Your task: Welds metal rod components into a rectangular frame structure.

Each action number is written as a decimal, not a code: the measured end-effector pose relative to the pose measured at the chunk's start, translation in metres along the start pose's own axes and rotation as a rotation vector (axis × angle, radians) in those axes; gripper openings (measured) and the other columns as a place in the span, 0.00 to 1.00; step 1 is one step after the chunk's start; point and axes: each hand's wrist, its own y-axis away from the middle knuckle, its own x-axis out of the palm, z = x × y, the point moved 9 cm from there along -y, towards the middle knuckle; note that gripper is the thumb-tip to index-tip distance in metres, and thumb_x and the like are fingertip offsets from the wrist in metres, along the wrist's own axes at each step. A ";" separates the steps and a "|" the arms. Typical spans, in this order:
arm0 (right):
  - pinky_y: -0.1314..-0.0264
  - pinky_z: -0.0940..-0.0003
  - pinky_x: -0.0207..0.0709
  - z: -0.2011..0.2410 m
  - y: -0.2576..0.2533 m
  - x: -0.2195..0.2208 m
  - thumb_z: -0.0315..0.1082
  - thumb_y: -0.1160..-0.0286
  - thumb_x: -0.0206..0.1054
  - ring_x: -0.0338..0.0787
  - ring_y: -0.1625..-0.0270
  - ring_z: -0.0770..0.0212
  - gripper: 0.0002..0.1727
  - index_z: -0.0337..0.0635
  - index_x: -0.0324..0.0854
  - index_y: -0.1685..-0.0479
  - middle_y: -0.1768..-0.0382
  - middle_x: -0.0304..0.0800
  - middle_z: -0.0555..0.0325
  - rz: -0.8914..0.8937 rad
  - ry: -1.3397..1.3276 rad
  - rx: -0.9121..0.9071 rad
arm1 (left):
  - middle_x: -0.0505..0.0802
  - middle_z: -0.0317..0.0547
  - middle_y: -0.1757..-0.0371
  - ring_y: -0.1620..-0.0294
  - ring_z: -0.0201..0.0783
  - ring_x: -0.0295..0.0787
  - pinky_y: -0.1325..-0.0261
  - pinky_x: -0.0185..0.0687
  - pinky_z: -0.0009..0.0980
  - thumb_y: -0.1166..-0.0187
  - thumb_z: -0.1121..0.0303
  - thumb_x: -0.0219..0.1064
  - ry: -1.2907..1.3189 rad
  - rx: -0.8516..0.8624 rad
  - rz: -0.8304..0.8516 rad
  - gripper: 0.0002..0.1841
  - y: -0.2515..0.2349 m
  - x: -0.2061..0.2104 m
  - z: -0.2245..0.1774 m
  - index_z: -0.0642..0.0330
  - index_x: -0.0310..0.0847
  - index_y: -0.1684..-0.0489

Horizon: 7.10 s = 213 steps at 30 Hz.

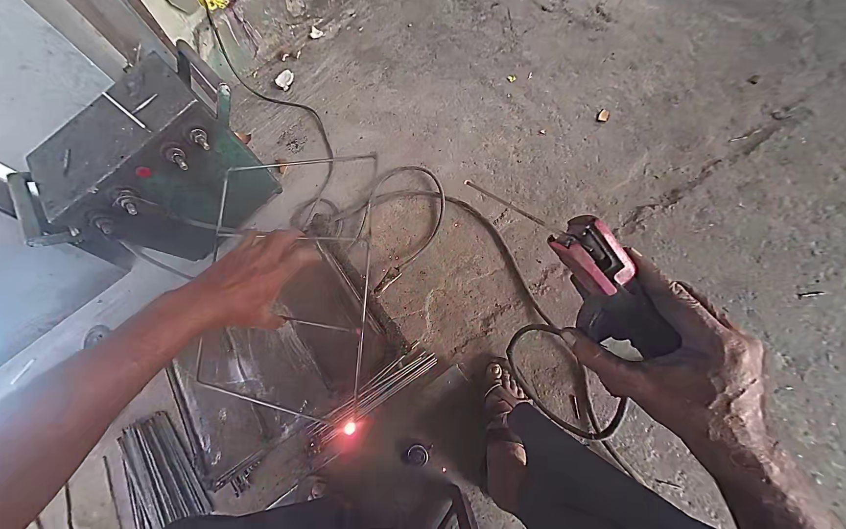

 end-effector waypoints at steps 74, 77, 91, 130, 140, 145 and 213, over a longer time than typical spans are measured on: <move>0.64 0.47 0.85 0.114 -0.124 0.175 0.63 0.44 0.74 0.94 0.59 0.52 0.48 0.63 0.72 0.14 0.44 0.93 0.51 0.261 0.181 -0.246 | 0.57 0.56 0.05 0.05 0.56 0.52 0.10 0.49 0.61 0.48 0.40 0.87 0.491 -0.559 0.197 0.56 0.012 0.100 -0.028 0.48 0.61 0.13; 0.64 0.47 0.85 0.115 -0.124 0.176 0.63 0.44 0.74 0.94 0.59 0.51 0.48 0.63 0.72 0.14 0.43 0.93 0.51 0.256 0.187 -0.253 | 0.58 0.56 0.05 0.05 0.56 0.52 0.10 0.49 0.61 0.48 0.40 0.87 0.490 -0.560 0.194 0.56 0.012 0.101 -0.028 0.49 0.61 0.14; 0.62 0.43 0.85 0.108 -0.124 0.178 0.65 0.46 0.75 0.95 0.59 0.47 0.49 0.60 0.74 0.15 0.45 0.93 0.47 0.271 0.184 -0.239 | 0.63 0.62 0.08 0.07 0.59 0.58 0.12 0.52 0.65 0.45 0.39 0.85 0.513 -0.505 0.089 0.58 0.015 0.098 -0.029 0.58 0.62 0.11; 0.69 0.50 0.84 0.077 -0.036 0.103 0.64 0.48 0.74 0.94 0.60 0.54 0.47 0.62 0.77 0.17 0.47 0.94 0.54 0.242 0.137 -0.255 | 0.66 0.58 0.09 0.09 0.57 0.62 0.13 0.55 0.60 0.54 0.42 0.90 0.454 -0.567 0.124 0.55 0.010 0.099 -0.027 0.52 0.67 0.20; 0.70 0.49 0.84 0.076 -0.036 0.110 0.64 0.48 0.74 0.94 0.60 0.53 0.47 0.63 0.76 0.17 0.47 0.93 0.54 0.263 0.133 -0.256 | 0.65 0.57 0.08 0.09 0.57 0.63 0.14 0.56 0.60 0.54 0.41 0.89 0.444 -0.565 0.119 0.54 0.010 0.100 -0.027 0.52 0.68 0.21; 0.72 0.48 0.81 0.075 -0.036 0.114 0.68 0.45 0.69 0.92 0.66 0.51 0.48 0.62 0.75 0.15 0.54 0.94 0.49 0.292 0.150 -0.238 | 0.80 0.61 0.19 0.17 0.61 0.74 0.18 0.63 0.64 0.52 0.35 0.84 0.426 -0.469 -0.071 0.56 0.015 0.099 -0.027 0.61 0.72 0.19; 0.69 0.52 0.83 0.067 -0.018 0.091 0.66 0.47 0.73 0.93 0.59 0.56 0.47 0.62 0.76 0.17 0.47 0.93 0.54 0.275 0.069 -0.242 | 0.83 0.59 0.25 0.24 0.61 0.80 0.18 0.60 0.67 0.59 0.35 0.90 0.470 -0.826 -0.024 0.62 0.020 0.094 0.028 0.51 0.61 0.18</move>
